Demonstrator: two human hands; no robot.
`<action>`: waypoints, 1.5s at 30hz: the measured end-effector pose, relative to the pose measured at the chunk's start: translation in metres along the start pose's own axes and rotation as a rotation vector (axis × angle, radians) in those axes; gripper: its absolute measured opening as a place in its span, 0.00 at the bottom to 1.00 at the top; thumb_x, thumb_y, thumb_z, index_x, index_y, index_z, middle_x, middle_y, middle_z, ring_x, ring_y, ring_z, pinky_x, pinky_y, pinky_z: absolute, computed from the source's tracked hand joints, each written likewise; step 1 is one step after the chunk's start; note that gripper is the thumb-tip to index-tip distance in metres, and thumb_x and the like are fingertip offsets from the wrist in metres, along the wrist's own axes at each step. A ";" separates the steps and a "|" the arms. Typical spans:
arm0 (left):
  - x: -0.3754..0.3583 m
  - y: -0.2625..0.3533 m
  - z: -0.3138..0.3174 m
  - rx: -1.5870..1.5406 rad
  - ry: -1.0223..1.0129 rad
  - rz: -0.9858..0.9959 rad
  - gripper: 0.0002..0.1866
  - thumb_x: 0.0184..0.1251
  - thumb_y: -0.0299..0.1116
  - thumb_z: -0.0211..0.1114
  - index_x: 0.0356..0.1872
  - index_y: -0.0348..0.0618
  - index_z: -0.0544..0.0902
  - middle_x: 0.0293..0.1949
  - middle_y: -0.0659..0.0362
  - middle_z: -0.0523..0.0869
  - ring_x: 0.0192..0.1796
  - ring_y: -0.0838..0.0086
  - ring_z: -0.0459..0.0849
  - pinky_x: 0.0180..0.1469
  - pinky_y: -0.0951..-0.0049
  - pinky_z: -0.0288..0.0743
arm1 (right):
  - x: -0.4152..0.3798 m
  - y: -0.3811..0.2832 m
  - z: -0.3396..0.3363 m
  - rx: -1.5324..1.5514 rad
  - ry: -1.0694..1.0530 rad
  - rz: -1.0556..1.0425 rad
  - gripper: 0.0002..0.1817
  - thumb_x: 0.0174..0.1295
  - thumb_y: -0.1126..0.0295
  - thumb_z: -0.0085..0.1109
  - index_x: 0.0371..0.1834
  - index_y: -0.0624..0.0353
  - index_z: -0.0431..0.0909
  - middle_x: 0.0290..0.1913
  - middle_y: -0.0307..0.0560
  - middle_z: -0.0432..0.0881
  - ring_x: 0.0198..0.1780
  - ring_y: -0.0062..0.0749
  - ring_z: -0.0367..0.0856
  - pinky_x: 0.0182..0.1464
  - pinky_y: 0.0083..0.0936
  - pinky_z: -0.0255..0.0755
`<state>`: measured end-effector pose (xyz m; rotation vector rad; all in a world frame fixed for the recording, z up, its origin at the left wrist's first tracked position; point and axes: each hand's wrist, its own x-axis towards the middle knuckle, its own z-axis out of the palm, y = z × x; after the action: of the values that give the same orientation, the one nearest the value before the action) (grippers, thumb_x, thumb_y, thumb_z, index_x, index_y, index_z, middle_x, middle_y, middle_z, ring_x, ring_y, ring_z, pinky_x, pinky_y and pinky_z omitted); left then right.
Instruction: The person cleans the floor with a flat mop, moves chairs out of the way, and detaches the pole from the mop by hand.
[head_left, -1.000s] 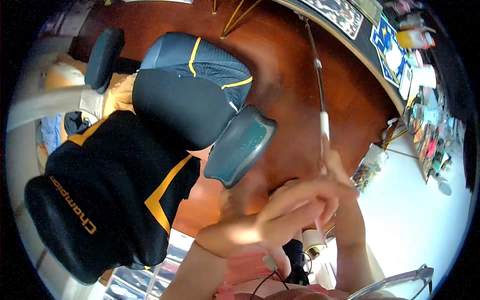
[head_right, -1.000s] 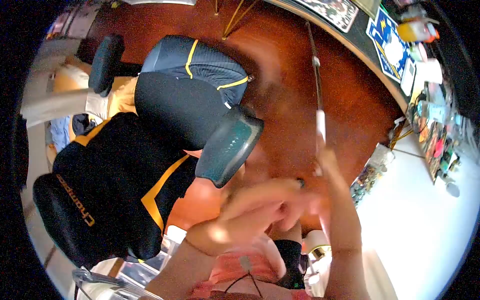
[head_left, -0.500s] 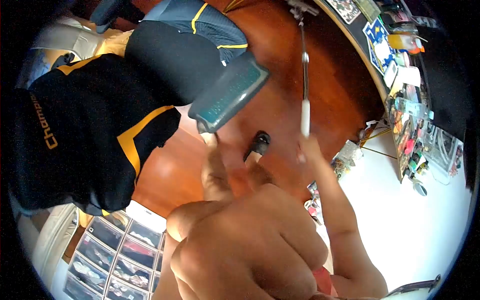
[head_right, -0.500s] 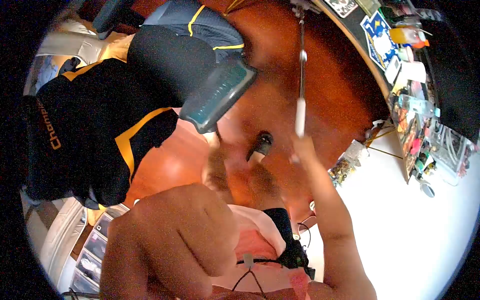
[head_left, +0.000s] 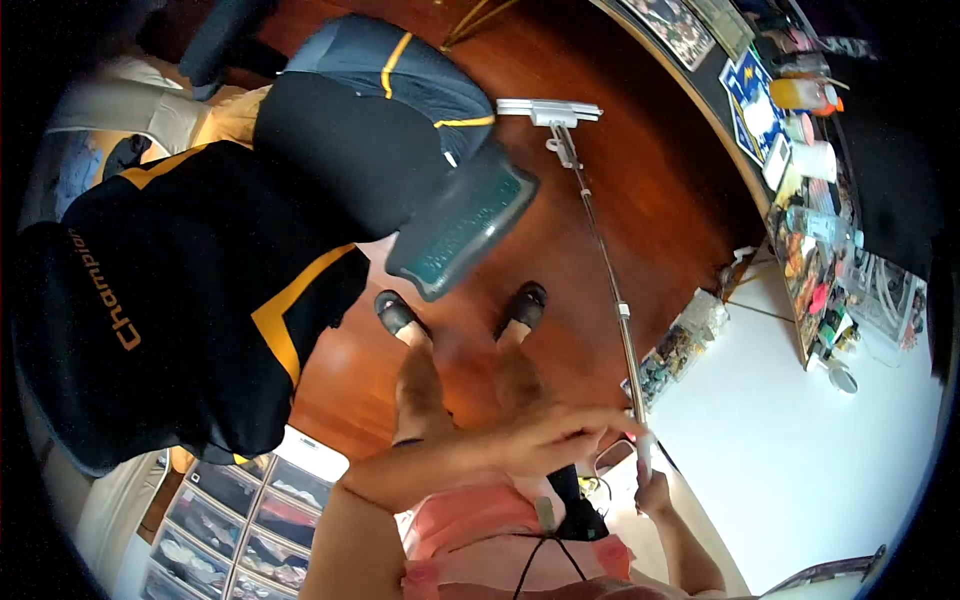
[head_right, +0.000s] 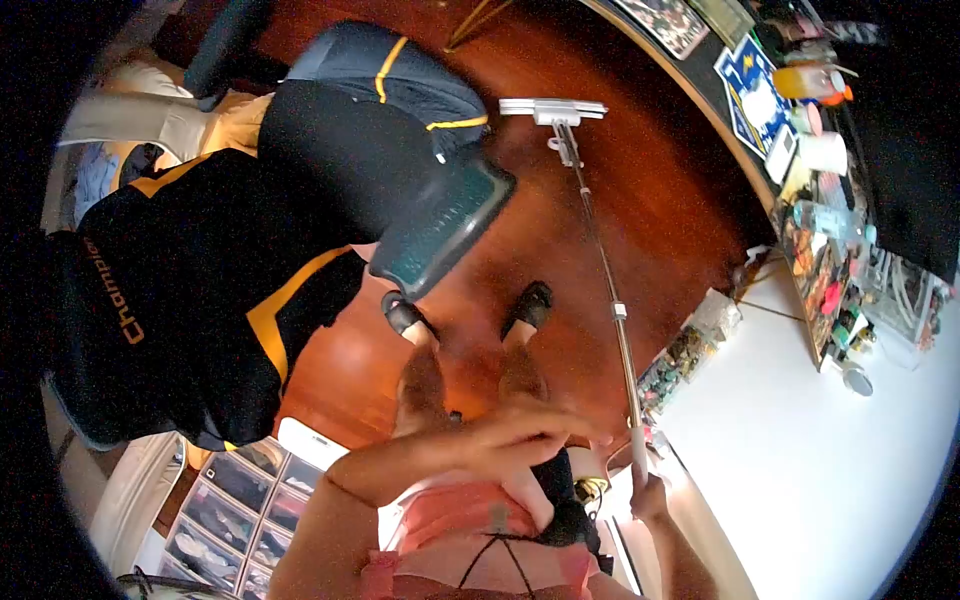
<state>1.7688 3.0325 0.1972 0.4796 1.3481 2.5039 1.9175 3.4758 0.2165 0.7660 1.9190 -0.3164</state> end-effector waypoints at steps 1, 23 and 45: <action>-0.017 -0.008 0.001 0.061 -0.007 -0.072 0.23 0.72 0.25 0.56 0.68 0.39 0.81 0.29 0.56 0.84 0.29 0.69 0.83 0.37 0.65 0.77 | 0.018 -0.002 0.007 -0.009 -0.003 -0.025 0.36 0.79 0.40 0.46 0.29 0.66 0.75 0.12 0.47 0.73 0.10 0.37 0.77 0.12 0.36 0.69; -0.055 -0.041 0.031 0.246 0.212 -0.538 0.21 0.69 0.19 0.55 0.59 0.45 0.86 0.28 0.58 0.84 0.29 0.75 0.83 0.36 0.69 0.77 | 0.240 -0.542 -0.029 0.172 0.094 -0.449 0.41 0.73 0.33 0.52 0.52 0.71 0.81 0.27 0.54 0.84 0.24 0.40 0.84 0.27 0.44 0.84; 0.027 -0.071 0.097 0.323 -0.214 -0.575 0.15 0.63 0.22 0.58 0.48 0.41 0.88 0.41 0.50 0.91 0.43 0.58 0.91 0.49 0.62 0.82 | -0.113 0.191 0.064 0.300 0.074 -0.226 0.28 0.70 0.48 0.65 0.56 0.65 0.84 0.43 0.68 0.88 0.48 0.63 0.89 0.49 0.51 0.80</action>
<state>1.7883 3.1540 0.1914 0.3434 1.5414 1.7387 2.1174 3.5463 0.3070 0.7627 2.0584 -0.7364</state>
